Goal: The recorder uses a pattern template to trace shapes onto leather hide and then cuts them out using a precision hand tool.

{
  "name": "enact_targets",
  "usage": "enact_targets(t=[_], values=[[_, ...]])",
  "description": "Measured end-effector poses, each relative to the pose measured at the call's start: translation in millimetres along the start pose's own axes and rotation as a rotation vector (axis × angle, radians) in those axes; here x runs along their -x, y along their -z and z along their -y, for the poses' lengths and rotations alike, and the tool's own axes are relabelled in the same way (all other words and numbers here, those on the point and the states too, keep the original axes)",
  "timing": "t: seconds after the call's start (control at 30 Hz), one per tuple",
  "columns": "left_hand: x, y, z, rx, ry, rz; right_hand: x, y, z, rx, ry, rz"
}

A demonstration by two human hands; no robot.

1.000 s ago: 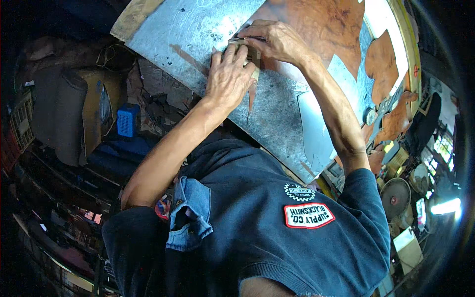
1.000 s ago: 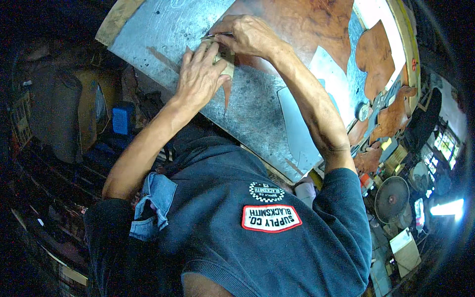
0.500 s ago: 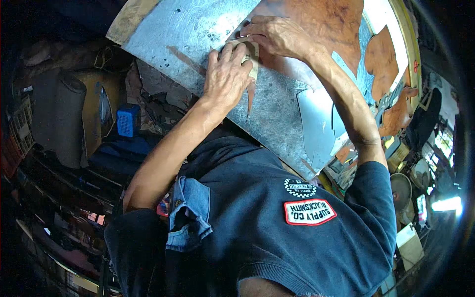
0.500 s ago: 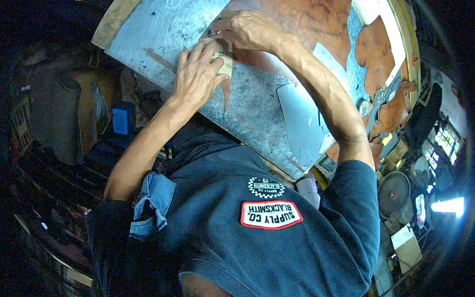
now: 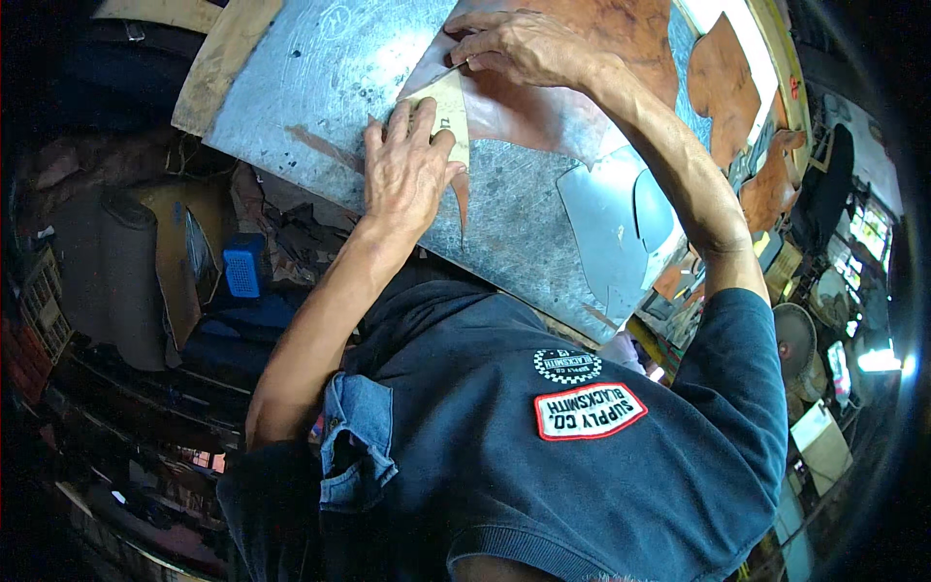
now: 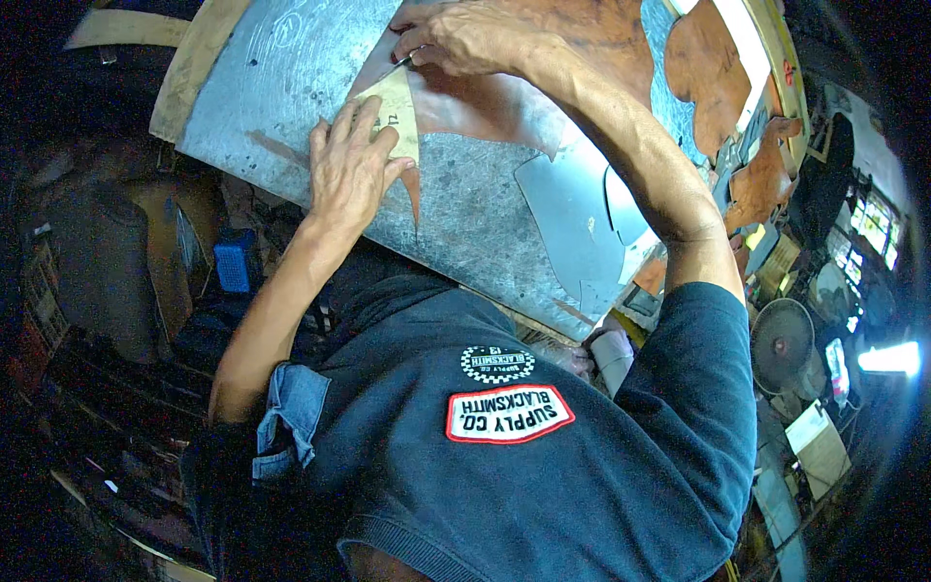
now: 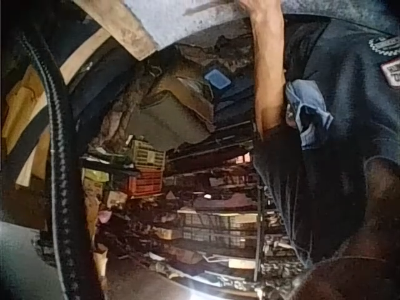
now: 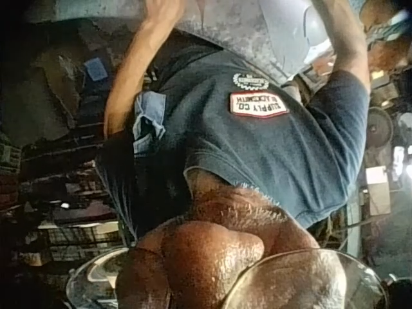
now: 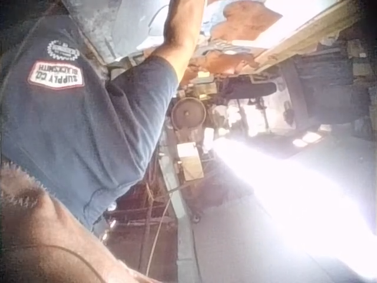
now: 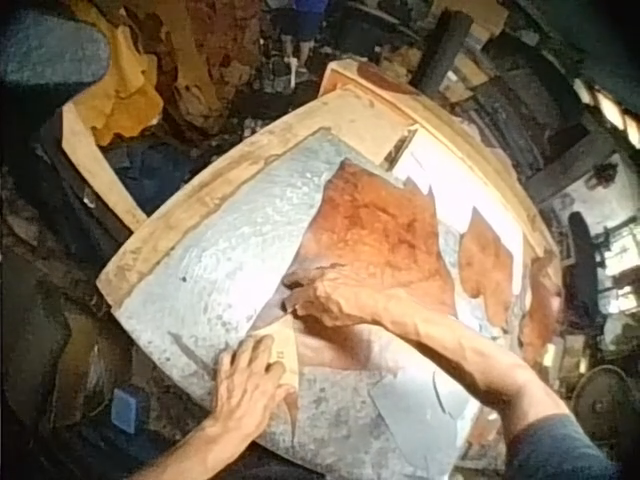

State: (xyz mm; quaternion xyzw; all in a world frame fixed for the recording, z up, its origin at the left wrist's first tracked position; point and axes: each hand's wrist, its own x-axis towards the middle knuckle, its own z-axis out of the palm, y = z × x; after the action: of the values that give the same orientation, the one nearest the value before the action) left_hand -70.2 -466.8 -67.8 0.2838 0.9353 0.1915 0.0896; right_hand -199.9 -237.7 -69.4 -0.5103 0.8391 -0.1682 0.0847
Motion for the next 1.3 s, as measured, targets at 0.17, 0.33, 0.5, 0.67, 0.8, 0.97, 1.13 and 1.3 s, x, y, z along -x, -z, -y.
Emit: enact_targets(t=[0.17, 0.33, 0.5, 0.67, 0.8, 0.97, 1.13, 1.3], values=[[0, -2, 0, 0.012, 0.007, 0.01, 1, 0, -14, -0.116, 0.022, 0.027], [1, -1, 3, -0.012, 0.007, 0.023, 0, 5, -24, -0.226, 0.045, 0.055], [0, 1, 3, -0.005, -0.009, 0.027, 1, 15, -28, -0.327, 0.067, 0.074], [-6, 6, 4, -0.018, -0.065, 0.062, 29, 4, 13, -0.294, -0.339, -0.169], [-17, 13, 7, -0.04, -0.102, 0.117, 26, -31, 97, -0.381, -0.84, -0.519], [-28, 12, 10, -0.125, -0.179, 0.127, -2, -59, 142, -0.411, -1.14, -0.73], [-32, 11, 15, -0.139, -0.198, 0.142, -9, -65, 137, -0.379, -1.145, -0.757], [-33, 11, 18, -0.151, -0.215, 0.154, -14, -68, 135, -0.325, -1.169, -0.747]])
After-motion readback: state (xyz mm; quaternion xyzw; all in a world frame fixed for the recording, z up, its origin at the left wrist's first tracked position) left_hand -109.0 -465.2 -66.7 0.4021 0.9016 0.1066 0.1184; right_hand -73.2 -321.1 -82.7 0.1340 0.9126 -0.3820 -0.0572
